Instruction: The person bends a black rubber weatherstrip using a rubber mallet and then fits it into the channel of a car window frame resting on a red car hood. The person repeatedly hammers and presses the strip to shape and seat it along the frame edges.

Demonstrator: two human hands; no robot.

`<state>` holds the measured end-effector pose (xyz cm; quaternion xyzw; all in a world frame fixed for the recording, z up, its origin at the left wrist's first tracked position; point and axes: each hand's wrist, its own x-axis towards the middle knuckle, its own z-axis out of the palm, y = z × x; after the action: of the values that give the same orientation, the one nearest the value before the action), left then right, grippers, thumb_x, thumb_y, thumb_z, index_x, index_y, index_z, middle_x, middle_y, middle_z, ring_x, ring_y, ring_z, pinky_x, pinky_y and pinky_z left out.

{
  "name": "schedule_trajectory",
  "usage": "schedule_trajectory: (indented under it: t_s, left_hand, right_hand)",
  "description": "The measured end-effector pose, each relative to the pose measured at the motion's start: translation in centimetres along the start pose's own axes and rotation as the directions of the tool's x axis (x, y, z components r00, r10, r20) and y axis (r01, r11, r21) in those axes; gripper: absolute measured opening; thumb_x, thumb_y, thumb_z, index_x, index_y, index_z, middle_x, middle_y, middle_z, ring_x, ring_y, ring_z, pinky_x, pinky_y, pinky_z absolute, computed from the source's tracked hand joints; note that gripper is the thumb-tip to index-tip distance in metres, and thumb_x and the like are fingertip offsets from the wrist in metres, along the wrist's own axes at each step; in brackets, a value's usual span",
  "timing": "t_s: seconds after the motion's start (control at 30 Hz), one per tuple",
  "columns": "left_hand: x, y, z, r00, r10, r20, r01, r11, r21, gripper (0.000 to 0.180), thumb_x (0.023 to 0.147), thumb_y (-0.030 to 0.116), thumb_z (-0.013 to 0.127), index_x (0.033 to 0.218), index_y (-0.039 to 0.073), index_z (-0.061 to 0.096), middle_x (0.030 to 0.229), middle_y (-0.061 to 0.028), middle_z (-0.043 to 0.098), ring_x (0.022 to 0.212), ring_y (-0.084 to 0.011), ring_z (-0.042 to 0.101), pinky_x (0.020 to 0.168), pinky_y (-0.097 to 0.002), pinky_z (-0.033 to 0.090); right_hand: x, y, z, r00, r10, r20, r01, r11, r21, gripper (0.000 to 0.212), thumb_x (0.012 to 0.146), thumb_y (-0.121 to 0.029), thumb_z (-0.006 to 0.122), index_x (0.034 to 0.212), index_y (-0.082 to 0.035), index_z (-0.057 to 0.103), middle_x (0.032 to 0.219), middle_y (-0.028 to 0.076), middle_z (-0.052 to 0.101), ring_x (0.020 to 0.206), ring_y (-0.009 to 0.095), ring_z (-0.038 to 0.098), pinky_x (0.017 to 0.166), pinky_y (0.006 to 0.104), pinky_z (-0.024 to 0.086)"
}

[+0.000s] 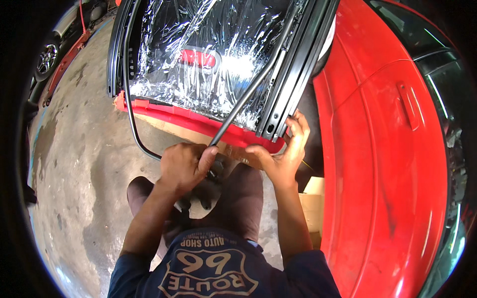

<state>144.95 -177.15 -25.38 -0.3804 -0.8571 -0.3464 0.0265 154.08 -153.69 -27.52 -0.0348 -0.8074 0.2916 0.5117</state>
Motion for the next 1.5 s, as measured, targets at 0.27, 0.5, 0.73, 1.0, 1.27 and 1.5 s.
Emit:
schedule_trajectory:
  t_s: [0.27, 0.5, 0.73, 1.0, 1.27, 1.5]
  left_hand:
    - [0.9, 1.0, -0.9, 0.983, -0.089, 0.160, 0.078, 0.994, 0.079, 0.060, 0.102, 0.059, 0.050, 0.088, 0.007, 0.077, 0.070, -0.0209, 0.069, 0.067, -0.0422, 0.070, 0.063, -0.0512, 0.056]
    - [0.1, 0.7, -1.0, 0.993, -0.025, 0.118, 0.019, 0.999, 0.045, 0.057, 0.100, 0.059, 0.053, 0.089, 0.008, 0.077, 0.067, -0.0178, 0.069, 0.063, -0.0387, 0.070, 0.059, -0.0487, 0.056]
    - [0.8, 0.0, -0.2, 0.993, -0.022, 0.120, 0.010, 0.995, 0.102, 0.055, 0.098, 0.059, 0.057, 0.086, 0.009, 0.077, 0.065, -0.0159, 0.068, 0.061, -0.0370, 0.070, 0.057, -0.0477, 0.056]
    - [0.2, -0.1, 0.1, 0.996, -0.021, 0.084, 0.012, 0.994, 0.113, 0.056, 0.097, 0.059, 0.058, 0.081, 0.009, 0.075, 0.064, -0.0166, 0.068, 0.061, -0.0370, 0.070, 0.057, -0.0472, 0.056]
    - [0.2, 0.6, -0.4, 0.989, -0.089, 0.121, 0.077, 0.992, 0.100, 0.050, 0.097, 0.056, 0.060, 0.087, 0.010, 0.076, 0.070, -0.0158, 0.070, 0.068, -0.0375, 0.070, 0.064, -0.0475, 0.055]
    - [0.4, 0.1, 0.3, 0.995, -0.061, 0.078, 0.053, 0.992, 0.112, 0.049, 0.096, 0.056, 0.061, 0.085, 0.011, 0.076, 0.068, -0.0144, 0.069, 0.065, -0.0355, 0.070, 0.061, -0.0464, 0.056]
  right_hand:
    - [1.5, 1.1, 0.9, 0.991, -0.010, -0.137, -0.013, 0.985, -0.171, 0.053, 0.070, 0.012, 0.065, 0.118, -0.007, 0.053, 0.128, 0.023, 0.061, 0.113, 0.039, 0.066, 0.083, 0.0412, 0.059]
    - [3.4, 1.7, 1.1, 0.980, -0.148, -0.130, 0.099, 0.940, -0.326, 0.051, 0.065, 0.007, 0.069, 0.109, -0.007, 0.048, 0.121, 0.022, 0.058, 0.104, 0.043, 0.064, 0.083, 0.0464, 0.054]
    - [1.3, 2.1, 0.0, 0.997, -0.070, 0.046, 0.077, 0.978, -0.194, 0.069, 0.066, 0.003, 0.073, 0.127, -0.007, 0.043, 0.137, 0.031, 0.049, 0.114, 0.045, 0.060, 0.091, 0.0489, 0.053]
    - [8.3, 0.5, -6.4, 0.993, -0.035, 0.110, 0.041, 0.998, -0.051, 0.023, 0.095, -0.001, 0.056, 0.115, 0.003, 0.067, 0.112, 0.016, 0.070, 0.108, 0.023, 0.067, 0.095, 0.0358, 0.053]
    - [28.8, -1.9, -1.6, 0.905, -0.419, -0.068, 0.392, 0.887, -0.244, 0.041, 0.099, -0.028, 0.064, 0.131, -0.001, 0.065, 0.123, 0.014, 0.069, 0.116, 0.025, 0.064, 0.101, 0.0354, 0.048]
    - [35.6, -2.6, 1.7, 0.937, -0.346, -0.039, 0.289, 0.836, -0.467, 0.044, 0.091, -0.024, 0.071, 0.126, 0.000, 0.062, 0.111, 0.018, 0.069, 0.107, 0.032, 0.065, 0.094, 0.0376, 0.050]
